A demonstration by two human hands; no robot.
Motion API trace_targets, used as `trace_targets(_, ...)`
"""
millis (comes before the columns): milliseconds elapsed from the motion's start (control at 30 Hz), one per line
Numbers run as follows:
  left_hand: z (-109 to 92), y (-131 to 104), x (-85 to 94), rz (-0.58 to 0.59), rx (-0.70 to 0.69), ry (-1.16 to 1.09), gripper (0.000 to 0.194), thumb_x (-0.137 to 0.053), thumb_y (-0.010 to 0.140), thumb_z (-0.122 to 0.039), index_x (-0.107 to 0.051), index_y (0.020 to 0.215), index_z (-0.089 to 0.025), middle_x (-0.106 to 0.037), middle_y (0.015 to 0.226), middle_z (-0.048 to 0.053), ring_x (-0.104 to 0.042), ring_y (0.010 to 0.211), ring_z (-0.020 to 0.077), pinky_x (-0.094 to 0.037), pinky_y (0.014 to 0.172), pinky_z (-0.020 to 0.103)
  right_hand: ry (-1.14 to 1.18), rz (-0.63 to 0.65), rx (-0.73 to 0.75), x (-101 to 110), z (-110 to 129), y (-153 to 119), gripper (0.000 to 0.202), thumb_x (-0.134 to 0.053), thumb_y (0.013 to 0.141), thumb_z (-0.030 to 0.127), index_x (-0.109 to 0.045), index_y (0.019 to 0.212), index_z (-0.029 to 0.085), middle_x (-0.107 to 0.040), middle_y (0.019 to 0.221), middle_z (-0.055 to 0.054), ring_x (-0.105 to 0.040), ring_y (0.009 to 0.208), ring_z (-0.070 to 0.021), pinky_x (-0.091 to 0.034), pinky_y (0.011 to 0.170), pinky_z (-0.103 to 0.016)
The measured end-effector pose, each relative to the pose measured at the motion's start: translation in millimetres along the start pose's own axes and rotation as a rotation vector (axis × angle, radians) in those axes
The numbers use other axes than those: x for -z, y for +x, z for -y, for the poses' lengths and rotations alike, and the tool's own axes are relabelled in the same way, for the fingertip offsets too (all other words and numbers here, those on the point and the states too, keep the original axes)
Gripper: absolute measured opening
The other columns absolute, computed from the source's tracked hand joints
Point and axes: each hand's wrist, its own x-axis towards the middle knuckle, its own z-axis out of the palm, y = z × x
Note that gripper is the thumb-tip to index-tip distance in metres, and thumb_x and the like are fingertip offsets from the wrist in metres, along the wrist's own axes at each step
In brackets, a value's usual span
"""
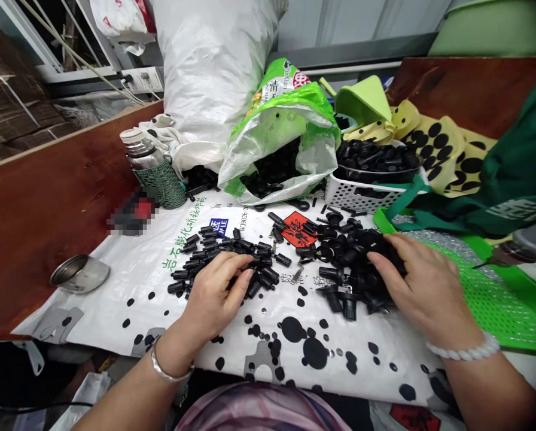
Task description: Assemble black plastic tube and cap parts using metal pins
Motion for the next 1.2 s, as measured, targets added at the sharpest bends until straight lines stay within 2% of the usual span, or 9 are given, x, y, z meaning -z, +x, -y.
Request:
trace_targets(67, 2.2, 3.7, 1.6, -0.009, 0.000, 0.005, 0.019, -0.050, 0.088, -0.015, -0.058, 0.104, -0.013, -0.061, 0.094, 0.008, -0.059, 0.084, 0.0155, -0.048, 0.075, 0.027, 0.081, -0.116, 0.118, 9.0, 8.6, 3.8, 0.040, -0.045, 0.090, 0.042, -0.061, 0.109, 0.011, -0.064, 0.113, -0.015, -0.057, 0.104, -0.0291, -0.041, 0.090, -0.043)
trace_targets(133, 2.3, 6.7, 1.8, -0.008, -0.003, -0.003, 0.018, -0.050, 0.088, -0.015, -0.059, 0.103, -0.014, -0.061, 0.093, 0.007, -0.059, 0.084, 0.0153, -0.048, 0.075, 0.027, 0.174, -0.143, 0.315, 15.8, 23.5, 9.1, 0.031, -0.051, 0.088, 0.035, -0.063, 0.103, 0.012, -0.066, 0.106, -0.014, -0.057, 0.100, -0.0259, -0.040, 0.092, -0.042)
trace_targets(233, 1.7, 6.5, 1.2, 0.008, -0.009, -0.013, 0.017, -0.051, 0.088, -0.015, -0.059, 0.103, -0.015, -0.061, 0.094, 0.007, -0.059, 0.085, 0.0151, -0.048, 0.075, 0.027, 0.173, 0.027, 0.598, 14.0, 52.7, 16.0, 0.018, -0.052, 0.087, 0.021, -0.067, 0.095, 0.015, -0.066, 0.103, -0.011, -0.055, 0.101, -0.0241, -0.034, 0.097, -0.043)
trace_targets(367, 5.3, -3.2, 4.9, 0.026, 0.011, 0.007, 0.017, -0.051, 0.088, -0.016, -0.059, 0.103, -0.016, -0.061, 0.094, 0.007, -0.060, 0.087, 0.0156, -0.048, 0.077, 0.028, 0.060, 0.285, 0.772, -4.9, 84.2, 22.7, 0.012, -0.056, 0.080, 0.013, -0.068, 0.079, 0.018, -0.066, 0.083, -0.007, -0.057, 0.084, -0.0218, -0.034, 0.093, -0.043)
trace_targets(567, 11.4, -13.6, 19.3, 0.058, 0.066, 0.021, 0.016, -0.048, 0.089, -0.018, -0.059, 0.101, -0.017, -0.062, 0.095, 0.007, -0.060, 0.085, 0.0158, -0.049, 0.076, 0.029, 0.081, 0.275, 0.789, -14.5, 97.2, 30.4, 0.020, -0.053, 0.079, 0.007, -0.062, 0.063, 0.016, -0.061, 0.069, -0.006, -0.053, 0.073, -0.0192, -0.035, 0.088, -0.042)
trace_targets(700, 12.6, -10.0, 23.9, 0.056, 0.080, 0.026, 0.016, -0.049, 0.089, -0.018, -0.059, 0.100, -0.016, -0.062, 0.093, 0.007, -0.061, 0.084, 0.0158, -0.049, 0.075, 0.028, 0.176, 0.196, 0.740, 2.5, 90.3, 20.2, 0.023, -0.042, 0.084, 0.006, -0.061, 0.076, 0.015, -0.060, 0.071, -0.005, -0.054, 0.071, -0.0170, -0.040, 0.081, -0.035)
trace_targets(800, 17.5, -5.0, 25.1, 0.052, 0.087, 0.040, 0.017, -0.049, 0.089, -0.019, -0.060, 0.100, -0.017, -0.063, 0.093, 0.007, -0.060, 0.084, 0.0162, -0.049, 0.075, 0.029, 0.464, 0.099, 0.588, 19.1, 83.1, 3.9, 0.019, -0.037, 0.091, 0.014, -0.056, 0.092, 0.014, -0.060, 0.069, -0.003, -0.054, 0.060, -0.0134, -0.043, 0.061, -0.026)
trace_targets(900, 27.2, 1.9, 27.3, 0.035, 0.101, 0.071, 0.016, -0.048, 0.088, -0.020, -0.060, 0.099, -0.018, -0.063, 0.093, 0.007, -0.061, 0.085, 0.0166, -0.050, 0.075, 0.030, 0.627, 0.085, 0.488, 28.5, 78.1, -11.4, 0.014, -0.039, 0.092, 0.016, -0.052, 0.097, 0.016, -0.062, 0.070, -0.001, -0.058, 0.059, -0.0107, -0.045, 0.056, -0.021)
trace_targets(1200, 61.8, 32.2, 39.4, 0.120, 0.228, 0.281, 0.020, -0.047, 0.088, -0.027, -0.063, 0.097, -0.018, -0.065, 0.092, 0.006, -0.061, 0.083, 0.0180, -0.049, 0.076, 0.033, 0.732, -0.024, 0.477, 16.5, 76.6, -25.6, 0.017, -0.039, 0.091, 0.017, -0.055, 0.097, 0.018, -0.070, 0.078, -0.004, -0.068, 0.066, -0.0130, -0.053, 0.058, -0.020)
